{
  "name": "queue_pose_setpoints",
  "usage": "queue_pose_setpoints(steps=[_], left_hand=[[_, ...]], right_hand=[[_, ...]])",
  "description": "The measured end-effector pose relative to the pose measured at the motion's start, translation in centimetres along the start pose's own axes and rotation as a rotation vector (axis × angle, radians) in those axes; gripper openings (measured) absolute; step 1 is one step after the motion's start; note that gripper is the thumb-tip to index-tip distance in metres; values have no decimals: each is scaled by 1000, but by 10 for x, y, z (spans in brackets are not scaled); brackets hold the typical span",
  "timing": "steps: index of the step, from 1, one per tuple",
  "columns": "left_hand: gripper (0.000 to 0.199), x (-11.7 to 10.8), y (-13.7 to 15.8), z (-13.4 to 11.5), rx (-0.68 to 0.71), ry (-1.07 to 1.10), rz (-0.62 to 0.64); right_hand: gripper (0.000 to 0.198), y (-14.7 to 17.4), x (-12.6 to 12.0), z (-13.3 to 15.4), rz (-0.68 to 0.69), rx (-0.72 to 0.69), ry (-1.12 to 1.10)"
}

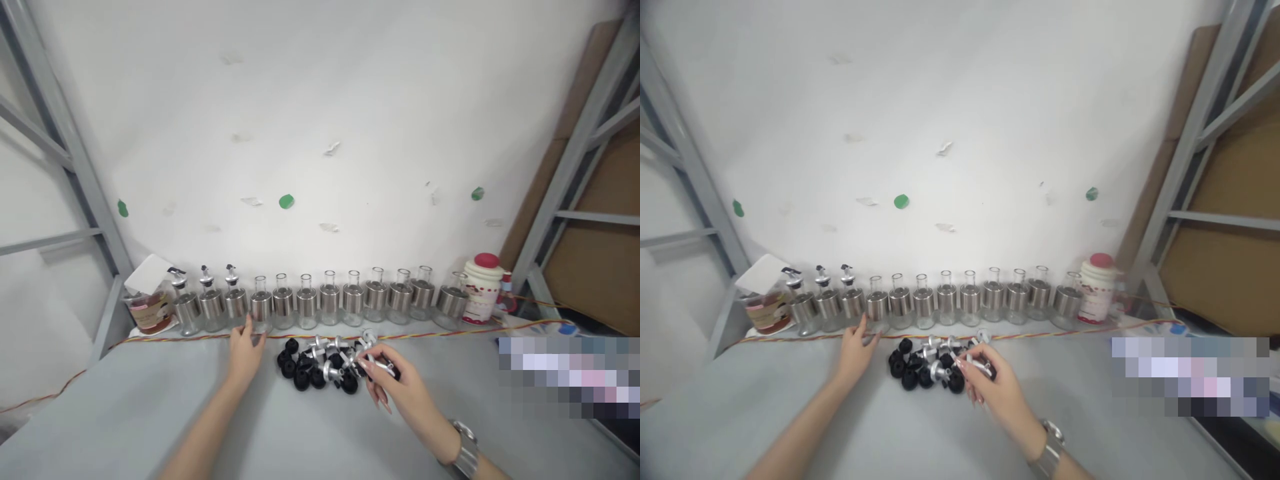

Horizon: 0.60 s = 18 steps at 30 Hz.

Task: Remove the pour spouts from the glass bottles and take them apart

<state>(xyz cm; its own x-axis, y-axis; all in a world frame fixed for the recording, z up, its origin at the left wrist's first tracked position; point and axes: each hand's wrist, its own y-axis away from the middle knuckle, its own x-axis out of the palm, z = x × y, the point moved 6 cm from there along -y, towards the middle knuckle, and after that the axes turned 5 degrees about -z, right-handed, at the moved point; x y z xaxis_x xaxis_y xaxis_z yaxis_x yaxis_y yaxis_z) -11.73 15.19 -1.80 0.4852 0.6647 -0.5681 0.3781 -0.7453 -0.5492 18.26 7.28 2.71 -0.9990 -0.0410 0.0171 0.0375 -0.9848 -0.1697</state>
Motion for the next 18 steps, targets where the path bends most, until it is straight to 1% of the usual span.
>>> queue_pose_setpoints(steps=[3, 6, 11, 14, 18], left_hand=[[58, 1, 1, -3, 7, 8, 9], [53, -1, 2, -5, 12, -10, 2], [45, -7, 6, -10, -20, -69, -2], [47, -4, 12, -14, -41, -91, 43], [57, 10, 17, -12, -56, -84, 126]], right_hand=[[31, -1, 0, -2, 2, 4, -2], [30, -1, -1, -4, 8, -6, 9], [29, -2, -2, -5, 9, -4, 17], [30, -2, -1, -5, 0, 4, 21], [30, -3, -2, -7, -24, 20, 20]])
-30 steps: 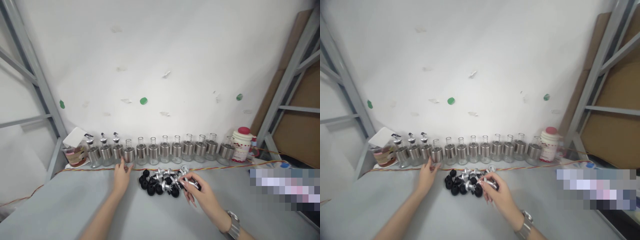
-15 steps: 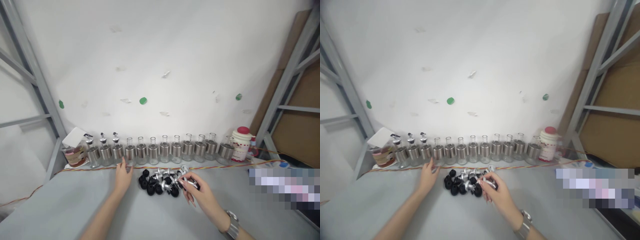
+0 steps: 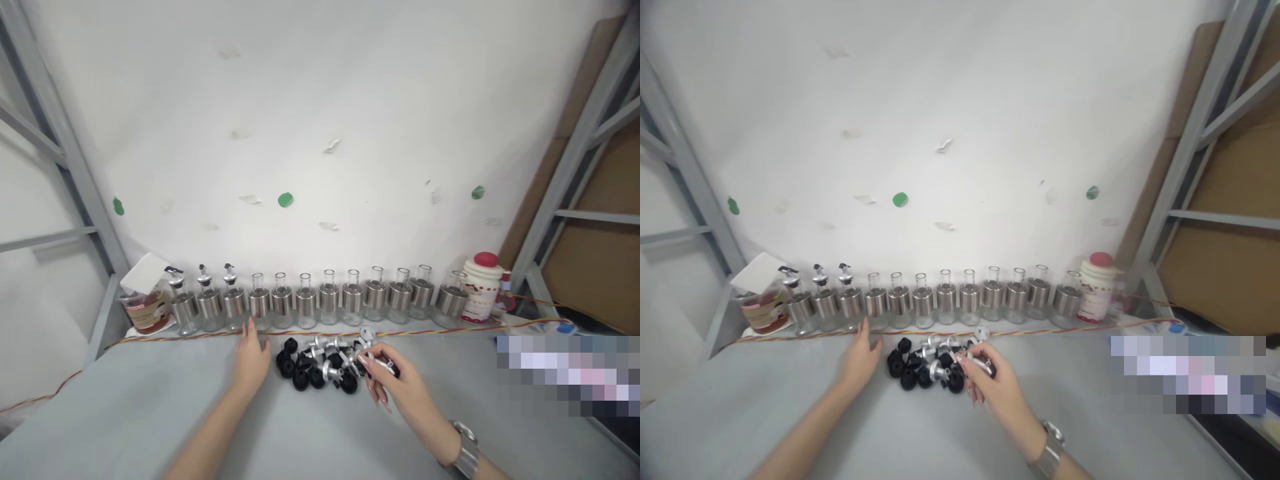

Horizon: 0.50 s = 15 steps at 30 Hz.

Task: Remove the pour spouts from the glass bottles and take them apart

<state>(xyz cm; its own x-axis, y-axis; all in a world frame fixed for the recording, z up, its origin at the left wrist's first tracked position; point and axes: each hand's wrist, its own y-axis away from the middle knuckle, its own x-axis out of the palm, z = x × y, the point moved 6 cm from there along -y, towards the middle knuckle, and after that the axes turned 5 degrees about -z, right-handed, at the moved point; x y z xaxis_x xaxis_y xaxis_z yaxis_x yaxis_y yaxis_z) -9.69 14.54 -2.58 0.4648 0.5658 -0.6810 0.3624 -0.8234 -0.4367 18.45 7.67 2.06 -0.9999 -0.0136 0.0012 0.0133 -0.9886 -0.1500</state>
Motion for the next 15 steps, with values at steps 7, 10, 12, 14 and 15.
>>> queue_pose_setpoints(steps=[7, 10, 12, 14, 15], left_hand=[[69, 9, -6, 8, 20, 0, 113], [72, 7, -7, 7, 46, -12, 133], [71, 6, -6, 4, 76, -19, 132], [67, 2, -6, 0, 110, -27, 104], [63, -2, -7, -3, 122, -32, 75]], right_hand=[[31, -2, 0, -2, -17, 16, 29], [31, -2, 1, -3, -10, 19, 27], [31, -2, 1, -4, -2, 20, 22], [31, -3, 1, -5, 2, 21, 13], [32, -4, 1, -6, 2, 23, 6]])
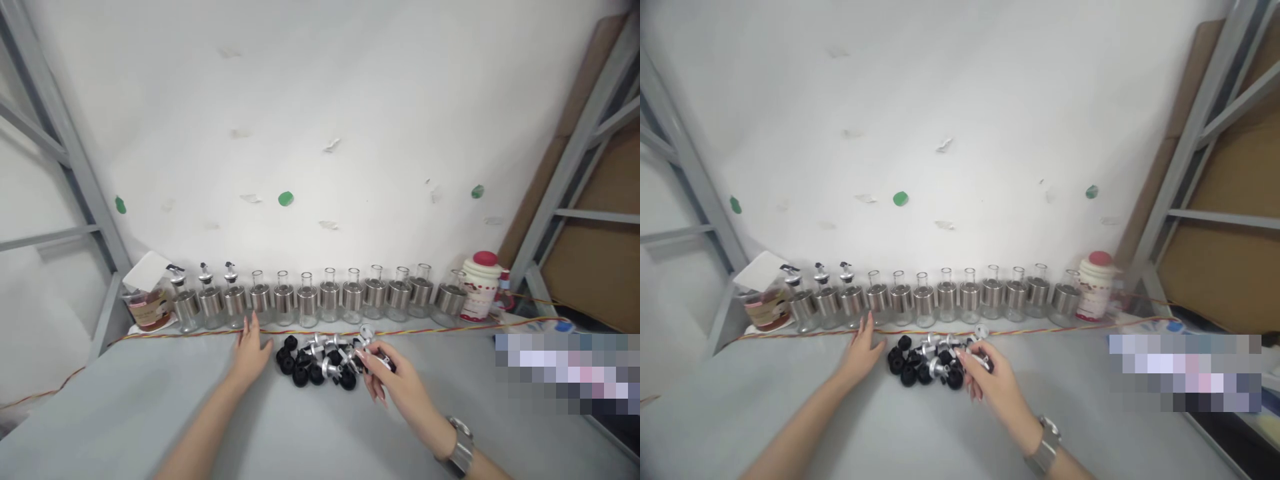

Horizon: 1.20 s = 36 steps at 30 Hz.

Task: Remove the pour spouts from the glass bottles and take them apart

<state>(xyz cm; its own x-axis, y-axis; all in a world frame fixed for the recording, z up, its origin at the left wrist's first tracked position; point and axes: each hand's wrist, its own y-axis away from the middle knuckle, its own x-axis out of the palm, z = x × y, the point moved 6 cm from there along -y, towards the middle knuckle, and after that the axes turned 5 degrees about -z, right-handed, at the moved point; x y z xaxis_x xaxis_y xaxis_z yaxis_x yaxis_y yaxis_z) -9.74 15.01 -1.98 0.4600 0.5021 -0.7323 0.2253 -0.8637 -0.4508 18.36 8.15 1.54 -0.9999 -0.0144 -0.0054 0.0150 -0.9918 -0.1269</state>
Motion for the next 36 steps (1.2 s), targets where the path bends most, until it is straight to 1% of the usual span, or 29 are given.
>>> queue_pose_setpoints(steps=[2, 4, 5, 7, 8, 9, 10, 11, 12, 14, 16, 18, 20, 23, 26, 28, 30, 32, 34, 36], left_hand=[[53, -12, 0, -9, 23, -12, -78], [43, -29, 5, -27, 81, -8, -154], [39, -36, 9, -40, 138, 5, -169], [32, -49, 24, -70, 267, 34, -161], [30, -54, 35, -87, 353, 51, -139], [30, -56, 48, -107, 506, 62, -88], [31, -55, 63, -125, 648, 59, -16], [33, -54, 76, -140, 754, 41, 52], [31, -51, 87, -150, 825, 9, 119], [22, -48, 99, -161, 867, -32, 177], [19, -46, 101, -163, 861, -47, 197], [20, -47, 99, -161, 850, -48, 188], [22, -47, 96, -158, 839, -52, 170], [19, -44, 94, -153, 825, -38, 135], [16, -41, 92, -146, 779, 53, 83], [16, -37, 89, -140, 682, 156, 96], [18, -34, 83, -133, 529, 262, 145], [20, -31, 79, -127, 362, 356, 190], [23, -29, 77, -123, 219, 436, 222], [26, -25, 79, -123, 127, 502, 271]], right_hand=[[32, -2, -1, -2, 3, 21, -18], [34, -2, 1, -7, 28, 76, -57], [35, -2, 3, -10, 48, 115, -87], [35, 0, 10, -16, 112, 190, -158], [35, 2, 14, -18, 154, 218, -190], [35, 5, 19, -20, 198, 237, -217], [34, 8, 24, -21, 244, 250, -237], [34, 11, 30, -21, 292, 261, -253], [34, 15, 34, -20, 337, 270, -268], [33, 22, 42, -18, 407, 288, -316], [32, 27, 46, -16, 442, 310, -390], [31, 29, 46, -14, 436, 326, -467], [28, 29, 45, -13, 411, 337, -528], [28, 26, 43, -11, 385, 337, -597], [32, 24, 44, -9, 409, 321, -616], [36, 24, 46, -9, 432, 296, -581], [40, 23, 48, -10, 446, 251, -495], [42, 22, 48, -10, 445, 182, -357], [38, 22, 47, -8, 429, 104, -244], [36, 21, 45, -6, 404, 48, -214]])
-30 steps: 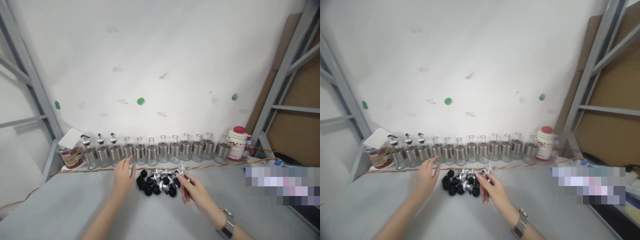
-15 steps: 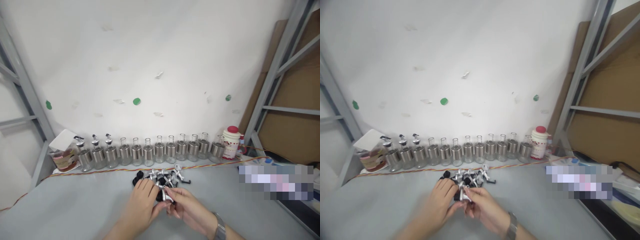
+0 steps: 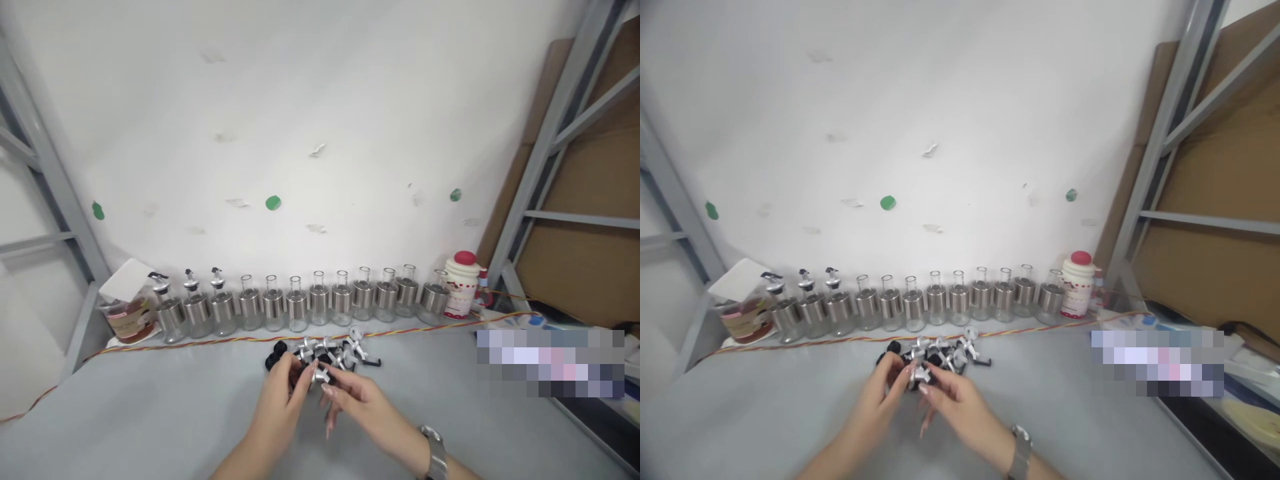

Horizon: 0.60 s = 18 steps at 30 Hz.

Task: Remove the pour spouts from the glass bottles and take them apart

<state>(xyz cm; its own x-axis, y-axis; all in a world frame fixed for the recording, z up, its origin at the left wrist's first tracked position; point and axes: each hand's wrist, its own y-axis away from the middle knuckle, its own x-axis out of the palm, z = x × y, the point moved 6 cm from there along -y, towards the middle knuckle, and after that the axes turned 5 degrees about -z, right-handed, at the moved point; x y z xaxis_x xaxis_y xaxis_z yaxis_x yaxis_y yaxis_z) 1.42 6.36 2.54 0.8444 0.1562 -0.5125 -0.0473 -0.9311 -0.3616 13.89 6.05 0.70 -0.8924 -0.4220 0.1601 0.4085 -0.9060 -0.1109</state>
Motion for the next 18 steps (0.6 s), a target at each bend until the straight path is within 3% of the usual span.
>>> queue_pose_setpoints(steps=[7, 18], left_hand=[[32, 20, 12, 7, -70, 157, 40], [12, 9, 16, -11, 492, -363, -172]], right_hand=[[41, 0, -2, 3, -44, -29, -48], [39, -2, -6, 0, -57, -62, -19]])
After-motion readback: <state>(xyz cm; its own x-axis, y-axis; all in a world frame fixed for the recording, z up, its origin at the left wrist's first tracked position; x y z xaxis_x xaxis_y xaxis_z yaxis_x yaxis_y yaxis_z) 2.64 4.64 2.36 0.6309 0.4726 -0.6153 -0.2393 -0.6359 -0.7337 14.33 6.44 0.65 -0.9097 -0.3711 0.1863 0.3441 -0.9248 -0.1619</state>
